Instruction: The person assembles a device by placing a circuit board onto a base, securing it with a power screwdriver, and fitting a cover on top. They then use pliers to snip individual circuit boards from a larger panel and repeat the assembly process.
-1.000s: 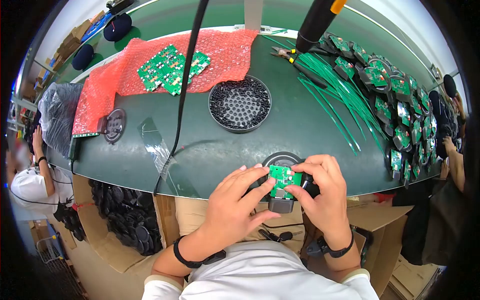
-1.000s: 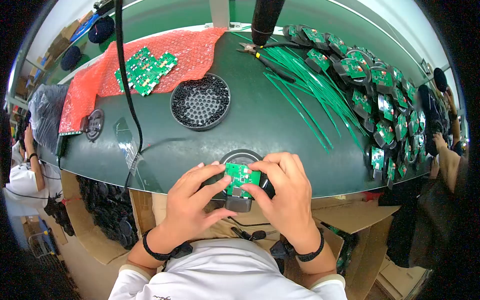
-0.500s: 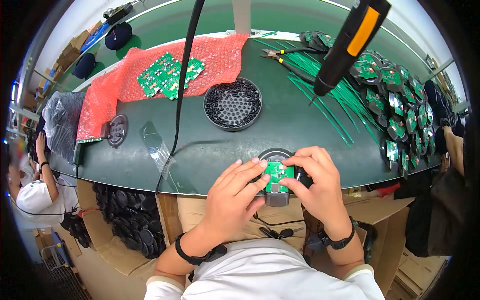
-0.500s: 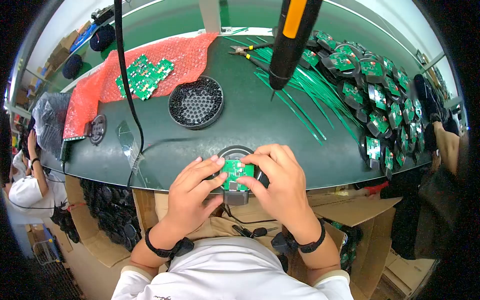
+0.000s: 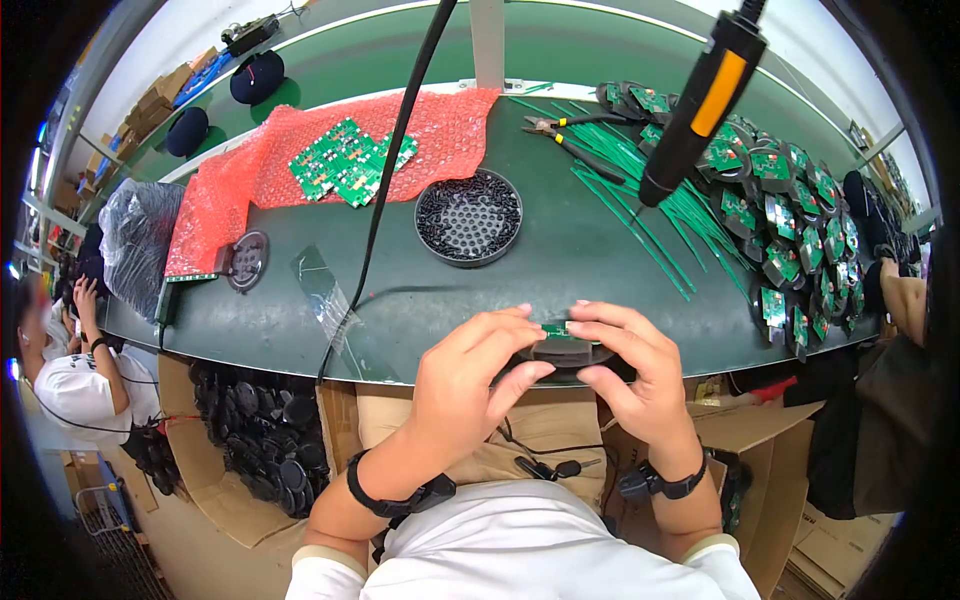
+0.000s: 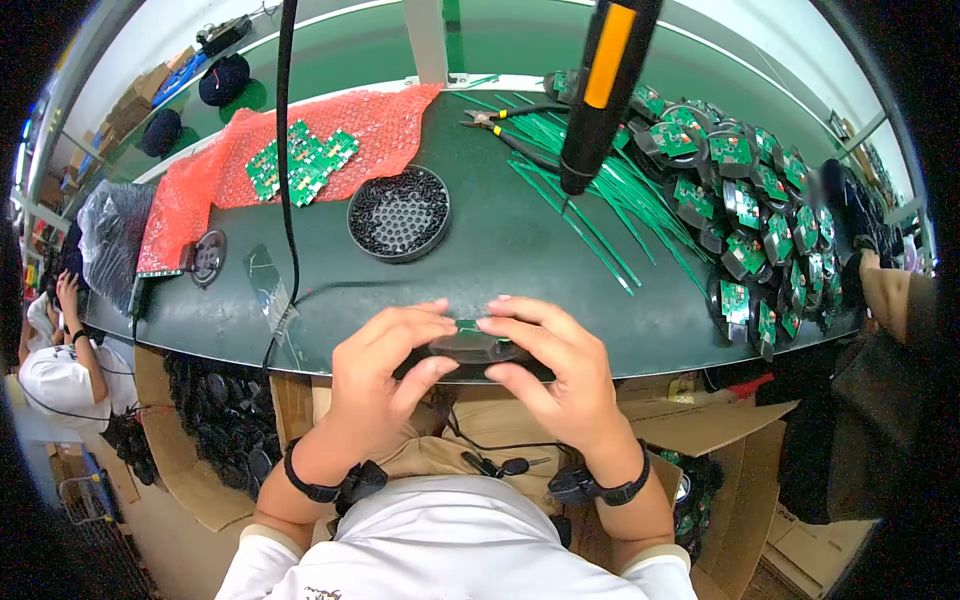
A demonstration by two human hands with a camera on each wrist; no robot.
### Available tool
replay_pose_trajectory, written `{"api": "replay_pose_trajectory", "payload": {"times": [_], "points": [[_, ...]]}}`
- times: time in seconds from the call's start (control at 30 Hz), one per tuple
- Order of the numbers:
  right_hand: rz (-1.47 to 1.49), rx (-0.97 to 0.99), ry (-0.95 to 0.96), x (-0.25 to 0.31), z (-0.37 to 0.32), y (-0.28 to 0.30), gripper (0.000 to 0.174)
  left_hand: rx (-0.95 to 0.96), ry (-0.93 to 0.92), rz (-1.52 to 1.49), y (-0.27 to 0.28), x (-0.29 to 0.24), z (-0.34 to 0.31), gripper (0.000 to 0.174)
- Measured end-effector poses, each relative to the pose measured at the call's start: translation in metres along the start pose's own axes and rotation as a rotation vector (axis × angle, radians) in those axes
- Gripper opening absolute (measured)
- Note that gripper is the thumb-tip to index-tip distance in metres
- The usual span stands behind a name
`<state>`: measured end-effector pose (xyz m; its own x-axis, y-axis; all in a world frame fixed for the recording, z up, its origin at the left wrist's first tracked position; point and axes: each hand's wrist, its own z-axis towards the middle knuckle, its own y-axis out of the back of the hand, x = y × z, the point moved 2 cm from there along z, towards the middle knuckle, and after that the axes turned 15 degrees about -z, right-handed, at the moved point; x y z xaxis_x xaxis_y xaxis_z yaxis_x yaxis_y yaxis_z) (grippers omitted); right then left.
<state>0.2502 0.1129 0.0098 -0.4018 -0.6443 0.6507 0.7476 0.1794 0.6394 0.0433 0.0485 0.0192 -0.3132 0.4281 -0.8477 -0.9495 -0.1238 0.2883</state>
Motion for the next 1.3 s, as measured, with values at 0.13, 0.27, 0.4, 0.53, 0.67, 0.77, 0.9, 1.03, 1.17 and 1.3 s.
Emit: {"api": "replay_pose_trajectory", "payload": {"times": [0.13,0.27,0.4,0.53,0.67,0.77,0.9,1.03,1.17,1.3], "points": [[0.004,-0.119,-0.073,0.001,-0.004,-0.006,0.034,-0.026,0.077,-0.058,-0.008,-0.006,0.002,0.027],[0.039,-0.116,-0.089,0.007,-0.004,-0.005,0.032,-0.110,-0.003,-0.043,-0.015,-0.007,0.001,0.035],[0.067,-0.104,-0.096,0.006,-0.007,-0.008,0.033,-0.137,-0.054,-0.046,-0.017,-0.009,-0.003,0.039],[0.077,-0.098,-0.091,0.004,-0.008,-0.008,0.036,-0.125,-0.072,0.002,-0.018,-0.007,-0.006,0.037],[0.082,-0.097,-0.084,0.005,-0.009,-0.009,0.038,-0.150,-0.122,0.010,-0.019,-0.005,-0.008,0.035],[0.072,-0.099,-0.097,0.005,-0.010,-0.010,0.040,-0.164,-0.142,0.025,-0.020,-0.004,-0.009,0.034],[0.062,-0.109,-0.097,0.004,-0.009,-0.010,0.040,-0.173,-0.150,0.094,-0.024,-0.005,-0.012,0.033],[0.035,-0.092,-0.080,0.002,-0.010,-0.009,0.041,-0.170,-0.138,0.114,-0.024,-0.005,-0.011,0.033],[0.049,-0.090,-0.057,0.000,-0.010,-0.011,0.041,-0.170,-0.147,0.026,-0.022,-0.003,-0.010,0.032],[0.074,-0.082,-0.061,-0.001,-0.009,-0.011,0.042,-0.176,-0.145,-0.036,-0.022,0.000,-0.009,0.031]]}}
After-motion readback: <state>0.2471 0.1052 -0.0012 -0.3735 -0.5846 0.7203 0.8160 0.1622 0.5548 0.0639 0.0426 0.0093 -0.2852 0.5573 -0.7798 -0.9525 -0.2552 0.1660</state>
